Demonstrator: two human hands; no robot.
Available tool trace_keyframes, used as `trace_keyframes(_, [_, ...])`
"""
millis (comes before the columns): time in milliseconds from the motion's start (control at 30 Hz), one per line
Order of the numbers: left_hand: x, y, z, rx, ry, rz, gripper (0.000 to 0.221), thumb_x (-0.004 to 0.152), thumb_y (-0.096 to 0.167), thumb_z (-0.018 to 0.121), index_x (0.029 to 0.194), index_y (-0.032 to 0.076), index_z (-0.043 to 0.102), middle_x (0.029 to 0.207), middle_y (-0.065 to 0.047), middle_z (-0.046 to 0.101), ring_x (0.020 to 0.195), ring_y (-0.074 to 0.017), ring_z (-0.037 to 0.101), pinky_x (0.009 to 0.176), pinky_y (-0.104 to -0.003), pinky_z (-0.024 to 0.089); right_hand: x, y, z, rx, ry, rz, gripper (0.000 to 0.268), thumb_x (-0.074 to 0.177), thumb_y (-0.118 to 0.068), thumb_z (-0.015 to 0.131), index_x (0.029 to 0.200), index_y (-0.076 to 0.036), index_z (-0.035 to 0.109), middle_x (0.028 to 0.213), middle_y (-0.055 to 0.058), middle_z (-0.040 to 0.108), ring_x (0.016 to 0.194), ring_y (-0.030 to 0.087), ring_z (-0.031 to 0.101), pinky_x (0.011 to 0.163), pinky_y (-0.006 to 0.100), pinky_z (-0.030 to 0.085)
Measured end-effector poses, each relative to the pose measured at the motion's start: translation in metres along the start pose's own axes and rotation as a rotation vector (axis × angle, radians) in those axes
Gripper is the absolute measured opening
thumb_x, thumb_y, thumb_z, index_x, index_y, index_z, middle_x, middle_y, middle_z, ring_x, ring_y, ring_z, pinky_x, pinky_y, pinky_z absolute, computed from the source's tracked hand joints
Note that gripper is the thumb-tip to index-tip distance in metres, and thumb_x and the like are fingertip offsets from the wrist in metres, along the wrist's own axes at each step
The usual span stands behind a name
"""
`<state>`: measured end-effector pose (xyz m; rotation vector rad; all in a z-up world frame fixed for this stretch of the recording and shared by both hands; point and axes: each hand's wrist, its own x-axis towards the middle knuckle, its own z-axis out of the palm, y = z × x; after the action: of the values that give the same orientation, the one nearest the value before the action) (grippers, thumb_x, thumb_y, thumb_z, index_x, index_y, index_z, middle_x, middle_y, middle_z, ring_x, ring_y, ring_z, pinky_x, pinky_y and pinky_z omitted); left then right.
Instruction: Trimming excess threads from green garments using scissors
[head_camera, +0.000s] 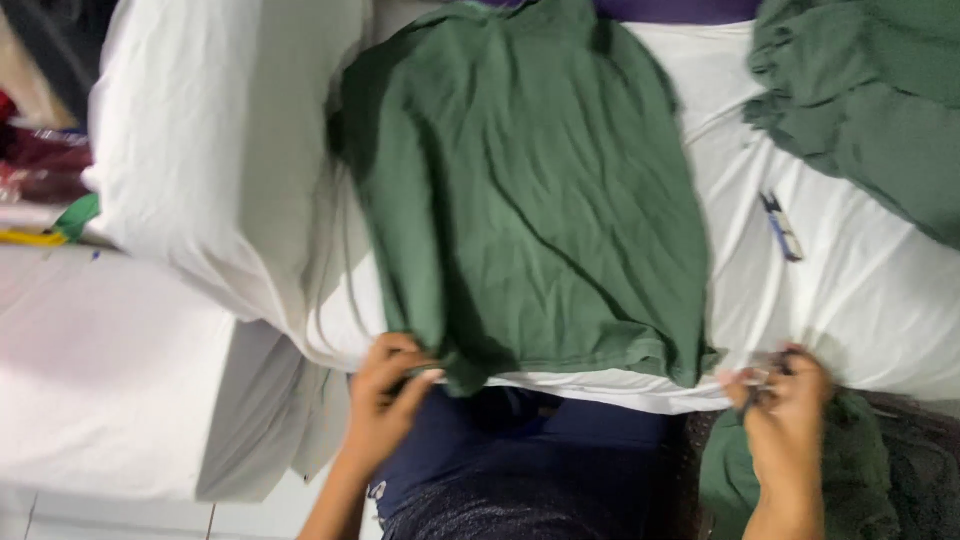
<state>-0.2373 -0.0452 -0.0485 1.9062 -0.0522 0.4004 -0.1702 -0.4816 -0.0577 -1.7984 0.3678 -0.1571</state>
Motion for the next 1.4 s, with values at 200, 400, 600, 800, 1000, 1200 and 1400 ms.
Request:
trace_keyframes(200, [-0.005, 0.007, 0.036, 0.208, -0.15, -0.045, 0.014, 0.096, 0.019, 0.07, 0.108, 0.011, 0.069, 0.111, -0.01, 0.053, 0.086, -0.0227, 0.061, 0.067, -0.035, 0.053, -0.023, -0.048, 0.052, 0.044, -0.076, -0.085, 0.09, 0.078, -0.001, 0.071, 0.157, -0.015, 0.029, 0.118, 0.011, 0.043, 0.104, 0.017, 0.049, 0.093, 0.029, 0.046])
trace_keyframes(400, [0.01, 0.04, 0.039, 0.053, -0.086, 0.095, 0.02, 0.1, 0.015, 0.06, 0.114, 0.001, 0.058, 0.109, -0.017, 0.05, 0.104, -0.0324, 0.057, 0.092, -0.04, 0.049, -0.058, -0.008, 0.146, 0.351, -0.678, -0.143, 0.045, 0.079, -0.006, 0.083, 0.117, -0.012, 0.059, 0.119, 0.01, 0.065, 0.106, 0.027, 0.074, 0.103, 0.042, 0.056])
trace_keyframes(600, [0.003, 0.033, 0.044, -0.567, -0.135, 0.061, 0.061, 0.083, 0.0, 0.035, 0.143, 0.012, 0.029, 0.148, -0.019, 0.03, 0.108, -0.0327, 0.061, 0.095, -0.045, 0.058, -0.075, -0.012, 0.205, 0.567, -0.464, 0.235, 0.034, 0.081, 0.008, 0.074, 0.098, -0.014, 0.054, 0.091, 0.001, 0.054, 0.081, 0.011, 0.056, 0.074, 0.026, 0.048])
trace_keyframes(800, [0.001, -0.002, 0.04, -0.612, 0.085, -0.25, 0.034, 0.105, 0.023, 0.057, 0.13, 0.001, 0.05, 0.111, -0.013, 0.063, 0.081, -0.0221, 0.067, 0.075, -0.034, 0.056, -0.068, -0.035, 0.191, 0.614, -0.454, 0.241, 0.034, 0.08, 0.012, 0.074, 0.096, -0.013, 0.058, 0.094, 0.003, 0.057, 0.09, 0.016, 0.061, 0.086, 0.03, 0.05])
trace_keyframes(1000, [0.011, 0.01, 0.064, -0.57, -0.009, -0.548, 0.04, 0.091, 0.007, 0.076, 0.128, 0.007, 0.06, 0.091, -0.001, 0.061, 0.074, -0.0076, 0.057, 0.065, -0.025, 0.05, -0.081, -0.043, 0.193, 0.583, -0.503, 0.252, 0.033, 0.081, 0.007, 0.076, 0.099, -0.013, 0.057, 0.09, 0.003, 0.057, 0.076, 0.014, 0.056, 0.068, 0.028, 0.047])
trace_keyframes(1200, [0.019, 0.01, 0.059, -0.668, -0.029, -0.619, 0.02, 0.097, 0.01, 0.07, 0.116, 0.004, 0.072, 0.082, 0.003, 0.06, 0.062, -0.0045, 0.05, 0.05, -0.021, 0.042, -0.077, -0.038, 0.19, 0.569, -0.473, 0.341, 0.037, 0.08, 0.009, 0.075, 0.104, -0.014, 0.059, 0.092, -0.001, 0.054, 0.072, 0.011, 0.05, 0.058, 0.026, 0.039])
trace_keyframes(1400, [0.027, 0.024, 0.055, -0.212, 0.06, -0.352, 0.007, 0.095, 0.019, 0.071, 0.098, 0.014, 0.075, 0.098, 0.0, 0.049, 0.085, -0.0106, 0.053, 0.068, -0.024, 0.045, -0.079, -0.061, 0.19, 0.306, -0.547, 0.1, 0.025, 0.083, -0.015, 0.076, 0.104, -0.01, 0.064, 0.126, 0.009, 0.057, 0.127, 0.02, 0.055, 0.107, 0.035, 0.042])
